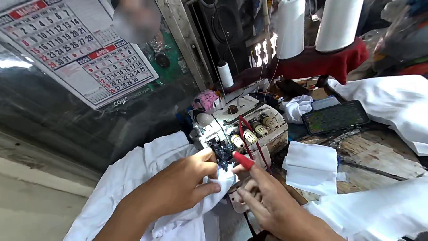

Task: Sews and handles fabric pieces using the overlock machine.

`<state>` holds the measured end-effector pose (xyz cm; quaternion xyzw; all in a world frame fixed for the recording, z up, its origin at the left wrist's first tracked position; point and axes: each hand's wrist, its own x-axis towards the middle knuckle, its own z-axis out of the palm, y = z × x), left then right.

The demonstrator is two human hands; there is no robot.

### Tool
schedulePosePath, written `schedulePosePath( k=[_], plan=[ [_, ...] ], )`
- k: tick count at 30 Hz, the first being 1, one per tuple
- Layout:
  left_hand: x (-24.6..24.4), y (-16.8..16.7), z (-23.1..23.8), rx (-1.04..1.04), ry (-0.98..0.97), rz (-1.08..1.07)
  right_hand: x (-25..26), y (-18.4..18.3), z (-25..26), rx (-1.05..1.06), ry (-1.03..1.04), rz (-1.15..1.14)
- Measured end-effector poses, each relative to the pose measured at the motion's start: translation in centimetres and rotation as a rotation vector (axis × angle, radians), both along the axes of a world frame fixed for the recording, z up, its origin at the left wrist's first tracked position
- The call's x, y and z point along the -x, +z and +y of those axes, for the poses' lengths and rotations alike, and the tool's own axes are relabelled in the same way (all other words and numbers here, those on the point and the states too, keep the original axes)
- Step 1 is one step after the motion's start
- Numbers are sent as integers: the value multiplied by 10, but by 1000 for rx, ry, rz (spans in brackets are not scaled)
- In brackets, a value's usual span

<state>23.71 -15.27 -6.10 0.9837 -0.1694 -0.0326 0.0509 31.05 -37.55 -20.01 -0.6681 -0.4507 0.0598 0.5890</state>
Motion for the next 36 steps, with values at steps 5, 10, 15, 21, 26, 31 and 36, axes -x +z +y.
schedulePosePath(
  k=[5, 10, 15, 21, 26, 31, 36],
  plan=[
    [-1, -18, 9, 401, 9, 221, -10, -10, 2, -71, -68, 32],
    [-5, -8, 6, 373, 14, 294, -19, 1, 20, -11, -23, -191],
    [3, -8, 3, 436, -11, 314, -23, 20, 24, -49, 82, -130],
    [3, 3, -6, 296, 114, 308, -32, 42, 17, 243, 389, 74],
    [-3, 11, -16, 32, 76, 363, -3, 31, -2, 286, 187, -166],
    [-2, -3, -15, 8, 65, 351, 10, -11, -16, 266, 52, -52],
    [5, -7, -5, -155, 93, 44, -21, 12, 3, 214, 453, 315]
  ],
)
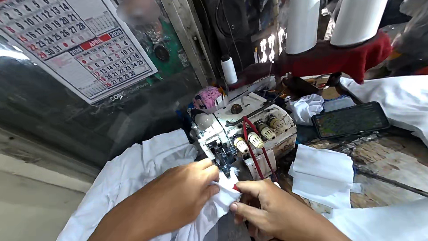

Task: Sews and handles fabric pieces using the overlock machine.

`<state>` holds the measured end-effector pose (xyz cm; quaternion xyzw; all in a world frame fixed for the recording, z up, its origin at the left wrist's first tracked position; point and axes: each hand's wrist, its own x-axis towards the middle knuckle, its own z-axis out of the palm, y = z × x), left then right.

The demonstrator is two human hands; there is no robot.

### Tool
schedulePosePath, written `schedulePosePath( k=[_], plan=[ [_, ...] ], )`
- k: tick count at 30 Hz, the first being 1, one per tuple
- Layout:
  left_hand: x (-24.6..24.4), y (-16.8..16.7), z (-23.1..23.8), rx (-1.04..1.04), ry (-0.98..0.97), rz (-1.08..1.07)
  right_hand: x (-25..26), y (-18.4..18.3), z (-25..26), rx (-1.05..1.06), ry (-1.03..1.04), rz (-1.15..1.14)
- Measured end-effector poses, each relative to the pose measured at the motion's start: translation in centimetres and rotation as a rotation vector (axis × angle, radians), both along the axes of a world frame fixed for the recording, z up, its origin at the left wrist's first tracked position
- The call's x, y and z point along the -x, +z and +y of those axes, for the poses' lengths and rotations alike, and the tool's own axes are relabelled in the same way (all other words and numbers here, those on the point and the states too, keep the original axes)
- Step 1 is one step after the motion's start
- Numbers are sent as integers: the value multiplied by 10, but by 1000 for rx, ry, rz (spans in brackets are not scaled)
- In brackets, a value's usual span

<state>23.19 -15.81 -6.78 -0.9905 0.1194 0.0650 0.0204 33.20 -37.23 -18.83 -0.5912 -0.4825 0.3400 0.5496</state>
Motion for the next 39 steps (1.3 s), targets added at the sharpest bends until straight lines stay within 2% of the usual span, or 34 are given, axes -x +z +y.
schedulePosePath(
  k=[4, 7, 13, 15, 18, 20, 23, 26, 28, 31, 34, 39],
  plan=[
    [4, -1, -32, -81, -23, -32, -21, 16, 3, 51, 237, 143],
    [-5, -11, -22, -77, -13, -134, -27, 17, 3, 93, 293, 203],
    [-3, -15, 14, -30, 17, -139, -32, 19, 6, 118, 284, 235],
    [1, -13, 8, -21, 6, -149, -32, 19, 5, 122, 288, 231],
    [7, 3, -12, 148, -18, 5, -28, 15, -2, 86, 298, 211],
    [2, -1, -10, 202, -11, 48, -23, 10, -6, 64, 280, 226],
    [-4, -8, 9, 223, 5, 2, -21, 6, -4, 64, 241, 249],
    [2, 1, -2, 271, -29, 66, -22, 7, 0, 45, 249, 249],
    [2, -3, -4, 309, -13, 88, -22, 7, 0, 42, 249, 235],
    [2, -20, 3, 313, 10, -11, -20, 0, -2, 11, 237, 247],
    [12, -28, -11, 337, 22, -71, -19, -4, -5, -33, 217, 239],
    [28, -50, -34, 215, 81, -306, -14, -9, -9, -83, 141, 167]
  ],
)
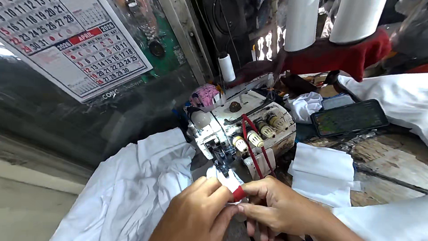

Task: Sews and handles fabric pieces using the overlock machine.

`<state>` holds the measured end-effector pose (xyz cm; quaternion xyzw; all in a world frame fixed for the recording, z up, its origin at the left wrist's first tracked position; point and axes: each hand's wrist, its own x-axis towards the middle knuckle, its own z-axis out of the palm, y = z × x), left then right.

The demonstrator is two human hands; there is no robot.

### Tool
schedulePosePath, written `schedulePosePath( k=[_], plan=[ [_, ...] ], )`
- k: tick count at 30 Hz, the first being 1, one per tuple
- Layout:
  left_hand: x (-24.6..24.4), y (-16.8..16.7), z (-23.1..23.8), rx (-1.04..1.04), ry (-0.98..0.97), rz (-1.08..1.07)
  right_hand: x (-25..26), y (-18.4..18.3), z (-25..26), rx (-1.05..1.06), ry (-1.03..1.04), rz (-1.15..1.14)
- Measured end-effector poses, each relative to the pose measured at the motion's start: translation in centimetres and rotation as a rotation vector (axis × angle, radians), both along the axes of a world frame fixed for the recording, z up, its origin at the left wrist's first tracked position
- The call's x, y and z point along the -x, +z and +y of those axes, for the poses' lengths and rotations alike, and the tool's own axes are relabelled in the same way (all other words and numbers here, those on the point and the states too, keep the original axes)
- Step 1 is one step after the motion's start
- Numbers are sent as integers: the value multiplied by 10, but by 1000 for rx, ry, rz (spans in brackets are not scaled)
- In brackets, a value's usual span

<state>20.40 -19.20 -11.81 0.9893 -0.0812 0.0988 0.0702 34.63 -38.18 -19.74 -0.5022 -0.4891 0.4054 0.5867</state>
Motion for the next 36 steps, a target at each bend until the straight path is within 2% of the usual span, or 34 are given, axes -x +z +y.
schedulePosePath(
  k=[4, 6, 8, 10, 12, 15, 17, 18, 20, 23, 26, 29, 30, 32, 36],
  plan=[
    [2, -22, 1, -33, 113, -200, 2, -3, 8, -37, -146, -83],
    [5, -28, 16, 3, 155, -201, 4, -5, 10, 4, -168, -242],
    [8, -33, 40, 91, 198, -162, 9, -6, 11, 44, -109, -438],
    [15, -32, 59, 149, 233, -102, 17, -5, 12, 40, -47, -530],
    [25, -27, 57, 92, 268, -81, 25, -7, 10, -23, -79, -484],
    [34, -28, 7, 2, 231, -131, 32, -3, 1, -73, -226, -268],
    [22, -49, -36, 81, 125, -193, 25, -1, -6, -58, -383, -149],
    [14, -58, -54, 140, 80, -190, 19, -1, -7, -62, -536, -95],
    [7, -58, -69, 244, 39, -125, 14, 5, -5, -29, -741, -21],
    [21, -33, -43, 418, 102, -164, 36, 33, -11, 114, -668, -75],
    [61, 10, 3, 405, 302, -472, 43, 23, -20, 125, -517, -66],
    [136, 46, 30, 215, 469, -566, 45, 13, -33, 174, -410, -132],
    [167, 43, 33, 181, 516, -579, 46, 11, -39, 189, -353, -152],
    [230, 15, 41, 227, 563, -537, 47, 3, -51, 206, -275, -173],
    [309, -52, 58, 228, 716, -112, 52, -12, -66, 272, -218, -172]
  ],
)
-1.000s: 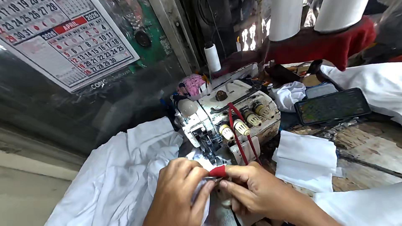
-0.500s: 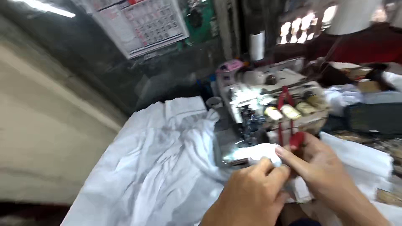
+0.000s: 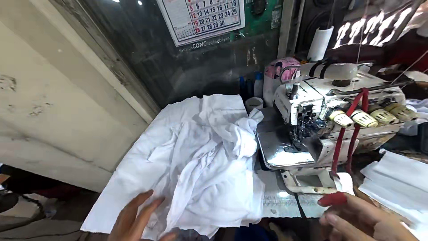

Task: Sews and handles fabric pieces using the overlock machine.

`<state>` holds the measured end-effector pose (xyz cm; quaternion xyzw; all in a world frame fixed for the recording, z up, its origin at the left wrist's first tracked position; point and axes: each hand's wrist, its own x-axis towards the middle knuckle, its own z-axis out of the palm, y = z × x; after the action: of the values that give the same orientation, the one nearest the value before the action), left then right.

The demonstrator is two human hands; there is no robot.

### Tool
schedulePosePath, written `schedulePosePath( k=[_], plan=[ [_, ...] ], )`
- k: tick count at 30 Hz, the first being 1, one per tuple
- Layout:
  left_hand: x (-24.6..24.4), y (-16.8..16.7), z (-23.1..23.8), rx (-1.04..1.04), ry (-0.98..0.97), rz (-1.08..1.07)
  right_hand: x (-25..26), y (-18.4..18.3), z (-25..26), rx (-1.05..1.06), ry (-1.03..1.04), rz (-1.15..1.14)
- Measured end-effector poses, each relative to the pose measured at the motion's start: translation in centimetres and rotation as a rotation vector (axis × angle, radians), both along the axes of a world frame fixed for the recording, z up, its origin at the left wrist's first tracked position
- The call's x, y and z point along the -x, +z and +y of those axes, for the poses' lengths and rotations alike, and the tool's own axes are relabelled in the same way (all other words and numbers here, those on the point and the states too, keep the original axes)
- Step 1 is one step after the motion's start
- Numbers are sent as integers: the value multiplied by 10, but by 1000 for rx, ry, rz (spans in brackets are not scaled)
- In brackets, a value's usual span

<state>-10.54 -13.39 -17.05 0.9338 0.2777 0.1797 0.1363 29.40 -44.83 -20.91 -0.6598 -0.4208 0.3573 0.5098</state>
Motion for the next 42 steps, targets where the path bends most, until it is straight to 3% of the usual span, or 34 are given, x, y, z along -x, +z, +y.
schedulePosePath(
  k=[2, 7, 10, 12, 14, 17, 20, 22, 24, 26, 29, 33, 38, 42],
  plan=[
    [12, -4, 8, -21, 44, 4, 5, 5, 7, 21, 86, -48],
    [-42, 94, 7, -165, 332, -550, 21, 37, 45, -91, 256, -229],
    [-64, 141, 46, -54, 185, -750, 34, 45, 65, -145, 245, -316],
    [-70, 156, 71, 51, 212, -782, 42, 39, 78, -170, 227, -373],
    [-68, 151, 97, 5, 310, -690, 52, 25, 97, -201, 185, -439],
    [-57, 119, 103, -217, 376, -337, 78, 0, 129, -119, 104, -586],
    [-72, 75, 54, -250, 11, -197, 89, -18, 146, -209, -20, -743],
    [-91, 48, 21, -47, -289, 14, 84, -12, 147, -299, -73, -783],
    [-104, 25, 10, -36, -378, 128, 76, 4, 148, -371, -65, -748],
    [-111, 26, 21, -111, -319, -46, 71, 25, 151, -464, -67, -643],
    [-123, 78, 20, -187, -183, -297, 76, 46, 166, -549, -81, -512],
    [-142, 120, 5, -355, -66, -397, 94, 41, 178, -309, 39, -672],
    [-129, 126, 39, -343, 155, -474, 70, 33, 130, -163, -76, -779],
    [-141, 124, 69, -196, 142, -512, 30, 47, 104, -224, -289, -909]
  ],
)
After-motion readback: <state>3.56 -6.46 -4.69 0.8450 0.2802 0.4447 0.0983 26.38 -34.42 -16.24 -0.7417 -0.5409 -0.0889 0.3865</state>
